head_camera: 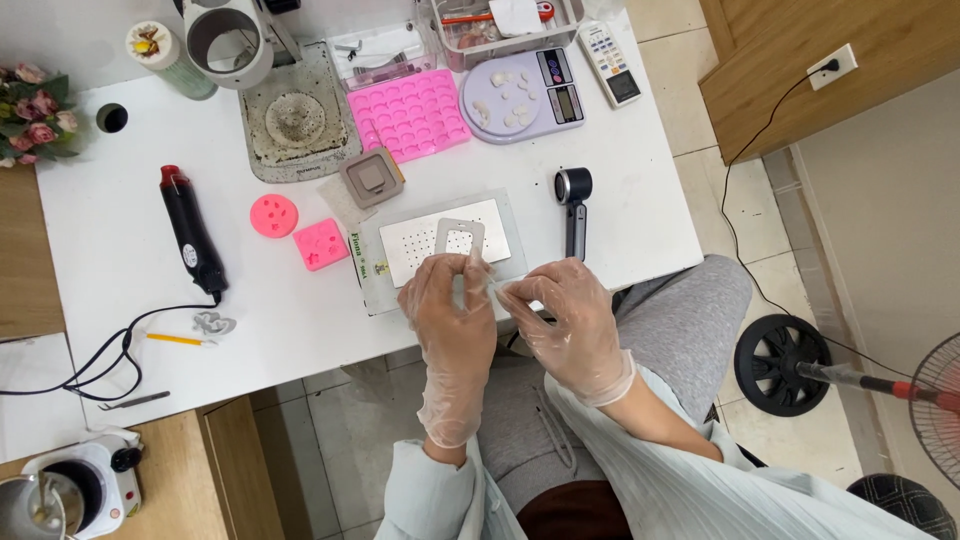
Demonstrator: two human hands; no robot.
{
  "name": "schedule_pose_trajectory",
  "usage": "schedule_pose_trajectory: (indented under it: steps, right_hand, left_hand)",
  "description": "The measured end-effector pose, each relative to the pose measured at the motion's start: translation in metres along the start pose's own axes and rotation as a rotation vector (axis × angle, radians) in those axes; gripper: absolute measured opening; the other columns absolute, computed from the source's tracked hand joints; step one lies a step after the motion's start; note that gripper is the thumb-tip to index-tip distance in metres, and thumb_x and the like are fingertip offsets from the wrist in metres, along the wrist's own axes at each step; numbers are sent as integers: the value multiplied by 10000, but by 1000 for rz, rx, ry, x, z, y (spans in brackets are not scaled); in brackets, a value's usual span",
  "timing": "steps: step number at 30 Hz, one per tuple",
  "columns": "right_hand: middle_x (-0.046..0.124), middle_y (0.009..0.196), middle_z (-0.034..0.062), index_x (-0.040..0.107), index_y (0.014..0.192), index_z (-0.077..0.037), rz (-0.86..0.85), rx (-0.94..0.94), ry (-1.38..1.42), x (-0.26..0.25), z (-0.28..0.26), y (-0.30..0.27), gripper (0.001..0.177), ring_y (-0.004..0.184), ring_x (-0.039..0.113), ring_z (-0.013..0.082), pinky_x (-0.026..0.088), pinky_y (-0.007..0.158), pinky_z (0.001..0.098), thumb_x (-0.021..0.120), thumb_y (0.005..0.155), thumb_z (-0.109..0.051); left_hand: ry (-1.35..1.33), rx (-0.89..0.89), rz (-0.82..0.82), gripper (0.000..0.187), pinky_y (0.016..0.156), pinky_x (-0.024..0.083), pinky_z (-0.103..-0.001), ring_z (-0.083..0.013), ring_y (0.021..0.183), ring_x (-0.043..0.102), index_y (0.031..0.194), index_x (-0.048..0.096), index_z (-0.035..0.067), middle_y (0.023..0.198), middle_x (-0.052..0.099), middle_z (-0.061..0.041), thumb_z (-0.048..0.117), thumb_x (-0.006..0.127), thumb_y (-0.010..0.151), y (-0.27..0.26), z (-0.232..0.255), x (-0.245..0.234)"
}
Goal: Preparing candle wicks by threading them through metal bases and dipping them in molten wax.
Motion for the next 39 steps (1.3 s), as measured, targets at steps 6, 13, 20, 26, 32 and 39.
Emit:
schedule_pose_trajectory:
  steps: [6, 13, 20, 26, 32, 39]
  right_hand:
    - [694, 858, 33, 724, 922, -55, -56, 188, 205, 5, 14, -3, 112, 820, 650, 170, 530, 740, 317, 810, 853, -69]
    - [665, 853, 26, 732, 904, -27, -175, 445, 392, 18, 36, -13, 105, 785, 609, 97, 523, 721, 260, 781, 906, -120]
    - [693, 918, 11, 718, 1021, -18, -270, 735, 725, 43, 50, -27, 151, 815, 609, 68, 527, 715, 229, 739, 931, -137]
    - [728, 917, 38, 718, 999, 9, -187, 747, 754, 44, 53, -25, 136, 855, 682, 80, 589, 782, 235, 705, 969, -123]
    - [755, 913, 66, 746, 1042, 15, -171, 792, 708, 39, 58, -25, 174, 841, 708, 98, 597, 769, 246, 727, 948, -130]
    - [772, 955, 54, 741, 1149, -3, -135, 791, 651, 39, 71, -16, 269, 854, 725, 88, 596, 766, 233, 747, 906, -118]
  left_hand:
    - [-528, -224, -105, 173, 828, 532, -293, -113, 895, 672, 973, 740, 75, 936, 724, 1, 215, 655, 1029, 6, -11, 8]
    - [-842, -493, -170, 102, 786, 505, -240, -70, 828, 649, 930, 770, 33, 867, 751, -8, 135, 768, 929, -1, -36, 18]
    - [-985, -653, -199, 73, 697, 498, -238, -91, 739, 617, 877, 760, 29, 793, 714, -21, 90, 798, 889, -10, -39, 29]
    - [-954, -664, -110, 161, 753, 541, -250, -93, 824, 675, 931, 749, 44, 880, 753, -30, 206, 747, 929, -13, -50, 45]
    - [-645, -521, -52, 364, 937, 515, -322, -150, 1011, 655, 1091, 756, 44, 1059, 744, -75, 384, 651, 1016, 1, -67, 38]
    - [293, 130, -237, 999, 1197, 205, -548, -422, 1498, 210, 1562, 240, 18, 1591, 301, -234, 473, 767, 846, 10, -89, 67]
Point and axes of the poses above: each hand's wrist, its own y-axis towards the middle knuckle, its own x-axis out of the palm, z = x × y, the point moved 6 cm from there along y, towards the middle knuckle
